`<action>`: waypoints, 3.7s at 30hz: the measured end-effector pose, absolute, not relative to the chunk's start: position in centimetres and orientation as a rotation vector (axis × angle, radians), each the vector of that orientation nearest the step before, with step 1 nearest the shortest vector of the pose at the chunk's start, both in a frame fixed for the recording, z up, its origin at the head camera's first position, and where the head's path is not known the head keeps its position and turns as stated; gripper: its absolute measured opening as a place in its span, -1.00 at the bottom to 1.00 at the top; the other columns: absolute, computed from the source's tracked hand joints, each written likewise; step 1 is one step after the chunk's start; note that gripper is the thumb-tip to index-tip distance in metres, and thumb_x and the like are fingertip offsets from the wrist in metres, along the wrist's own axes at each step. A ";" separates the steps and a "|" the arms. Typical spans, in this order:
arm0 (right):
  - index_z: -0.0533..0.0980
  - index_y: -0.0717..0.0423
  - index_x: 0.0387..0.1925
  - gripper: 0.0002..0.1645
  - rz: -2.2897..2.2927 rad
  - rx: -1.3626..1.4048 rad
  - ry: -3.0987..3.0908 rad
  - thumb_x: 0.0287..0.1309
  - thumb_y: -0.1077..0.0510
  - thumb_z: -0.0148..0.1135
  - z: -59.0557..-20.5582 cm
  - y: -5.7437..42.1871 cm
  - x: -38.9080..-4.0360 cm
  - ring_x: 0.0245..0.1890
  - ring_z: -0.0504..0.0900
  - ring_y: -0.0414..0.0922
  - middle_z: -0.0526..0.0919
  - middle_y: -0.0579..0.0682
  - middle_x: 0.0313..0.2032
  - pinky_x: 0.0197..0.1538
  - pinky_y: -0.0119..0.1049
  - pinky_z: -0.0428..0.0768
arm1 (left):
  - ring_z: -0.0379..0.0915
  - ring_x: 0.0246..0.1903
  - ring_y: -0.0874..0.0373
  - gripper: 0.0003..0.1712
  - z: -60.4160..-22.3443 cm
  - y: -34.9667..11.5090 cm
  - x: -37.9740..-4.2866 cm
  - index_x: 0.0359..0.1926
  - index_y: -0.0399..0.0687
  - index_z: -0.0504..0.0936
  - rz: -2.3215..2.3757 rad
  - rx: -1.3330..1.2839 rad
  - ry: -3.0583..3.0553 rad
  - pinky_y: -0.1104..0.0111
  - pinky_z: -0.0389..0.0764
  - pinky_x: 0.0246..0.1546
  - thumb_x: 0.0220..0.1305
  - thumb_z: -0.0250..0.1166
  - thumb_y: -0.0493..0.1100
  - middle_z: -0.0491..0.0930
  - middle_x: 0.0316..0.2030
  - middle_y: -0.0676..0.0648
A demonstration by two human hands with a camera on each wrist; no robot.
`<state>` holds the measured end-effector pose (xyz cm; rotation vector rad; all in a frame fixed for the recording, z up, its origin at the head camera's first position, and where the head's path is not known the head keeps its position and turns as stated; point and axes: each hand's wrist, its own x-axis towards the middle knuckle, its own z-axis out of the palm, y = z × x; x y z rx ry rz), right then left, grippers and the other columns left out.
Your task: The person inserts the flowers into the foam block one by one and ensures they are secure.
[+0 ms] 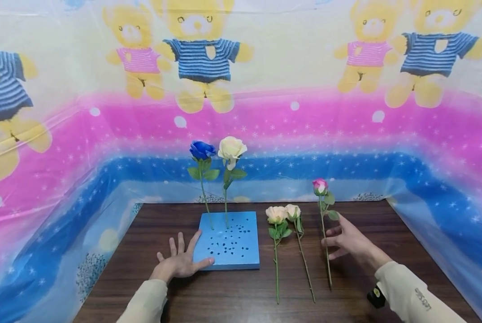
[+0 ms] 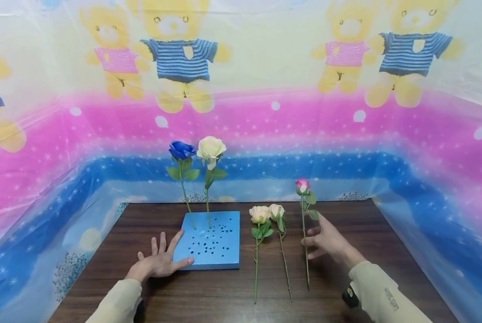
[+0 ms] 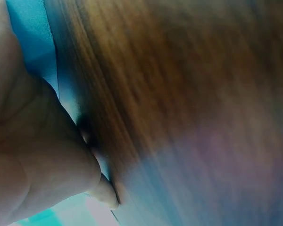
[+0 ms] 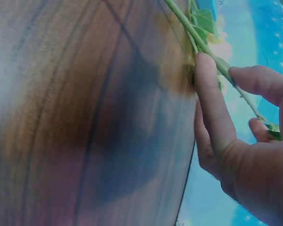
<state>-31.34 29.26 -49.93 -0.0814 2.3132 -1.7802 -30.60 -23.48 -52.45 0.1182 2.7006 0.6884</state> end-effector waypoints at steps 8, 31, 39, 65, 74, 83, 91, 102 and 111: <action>-0.04 0.00 0.79 0.18 -1.815 -0.201 2.376 0.38 0.48 0.39 -48.3 29.4 -32.1 0.00 0.79 0.25 0.25 0.62 0.36 -0.21 0.25 0.85 | -0.75 0.67 -0.57 0.42 -52.4 -23.7 -30.6 0.86 0.31 -0.30 0.695 0.122 2.706 -0.73 -0.54 0.37 0.33 0.25 0.71 -0.65 0.72 -0.47; -0.02 -0.34 0.80 0.15 -1.879 -0.467 2.533 0.53 0.43 0.31 -45.0 24.2 -35.0 0.06 0.70 0.35 0.31 0.45 0.24 -0.21 0.21 0.86 | -0.71 0.68 -0.57 0.42 -52.0 -23.6 -30.6 0.85 0.32 -0.32 0.679 0.120 2.703 -0.72 -0.53 0.38 0.34 0.23 0.72 -0.62 0.72 -0.48; 0.00 -0.35 0.79 0.12 -1.879 -0.509 2.528 0.54 0.45 0.28 -44.7 21.8 -36.0 -0.10 0.71 0.20 0.30 0.44 0.27 -0.16 0.24 0.85 | -0.72 0.69 -0.54 0.40 -52.0 -23.7 -30.7 0.86 0.34 -0.31 0.679 0.122 2.696 -0.70 -0.52 0.40 0.34 0.22 0.73 -0.62 0.73 -0.46; -0.01 -0.42 0.75 0.04 -1.876 -0.697 2.523 0.62 0.37 0.25 -45.3 14.1 -37.9 -0.07 0.66 0.37 0.55 0.27 -0.03 -0.19 0.01 0.87 | -0.67 0.70 -0.54 0.37 -52.1 -23.6 -30.3 0.86 0.35 -0.29 0.648 0.101 2.714 -0.69 -0.50 0.42 0.36 0.20 0.72 -0.59 0.74 -0.46; 0.00 -0.39 0.75 0.03 -1.890 -0.741 2.514 0.62 0.36 0.25 -45.8 11.9 -38.4 -0.07 0.66 0.40 0.56 0.24 -0.04 -0.21 0.02 0.88 | -0.64 0.70 -0.55 0.39 -52.3 -23.6 -30.3 0.85 0.37 -0.29 0.628 0.095 2.714 -0.70 -0.46 0.43 0.33 0.20 0.74 -0.56 0.74 -0.47; 0.10 -0.07 0.65 -0.23 -1.858 -0.721 2.505 0.67 0.31 0.21 -45.8 10.0 -38.9 -0.05 0.66 0.20 0.52 0.23 0.01 -0.06 0.07 0.87 | -0.67 0.70 -0.54 0.37 -52.0 -23.6 -30.3 0.85 0.38 -0.30 0.641 0.099 2.709 -0.69 -0.48 0.43 0.36 0.20 0.72 -0.58 0.74 -0.46; 0.34 0.22 0.10 -0.82 -1.850 -0.686 2.483 0.71 0.26 0.16 -46.3 8.5 -39.5 0.00 0.66 0.19 0.51 0.22 -0.01 -0.01 -0.06 0.87 | -0.68 0.71 -0.52 0.36 -51.9 -23.8 -30.3 0.85 0.41 -0.31 0.646 0.103 2.710 -0.68 -0.49 0.44 0.36 0.20 0.72 -0.59 0.75 -0.43; 0.27 0.12 0.23 -0.72 -1.909 -0.543 2.516 0.73 0.22 0.16 -48.1 7.6 -40.6 0.08 0.63 0.21 0.46 0.18 0.03 0.09 0.10 0.83 | -0.67 0.72 -0.50 0.34 -52.2 -23.6 -30.3 0.85 0.44 -0.30 0.643 0.109 2.697 -0.68 -0.48 0.45 0.37 0.19 0.72 -0.58 0.76 -0.41; 0.29 0.13 0.13 -0.79 -1.928 -0.559 2.516 0.72 0.24 0.15 -48.6 7.6 -40.7 0.03 0.67 0.21 0.47 0.18 0.01 0.13 0.20 0.80 | -0.68 0.72 -0.49 0.35 -52.4 -23.3 -30.5 0.85 0.44 -0.30 0.624 0.111 2.700 -0.68 -0.47 0.45 0.34 0.18 0.74 -0.59 0.76 -0.41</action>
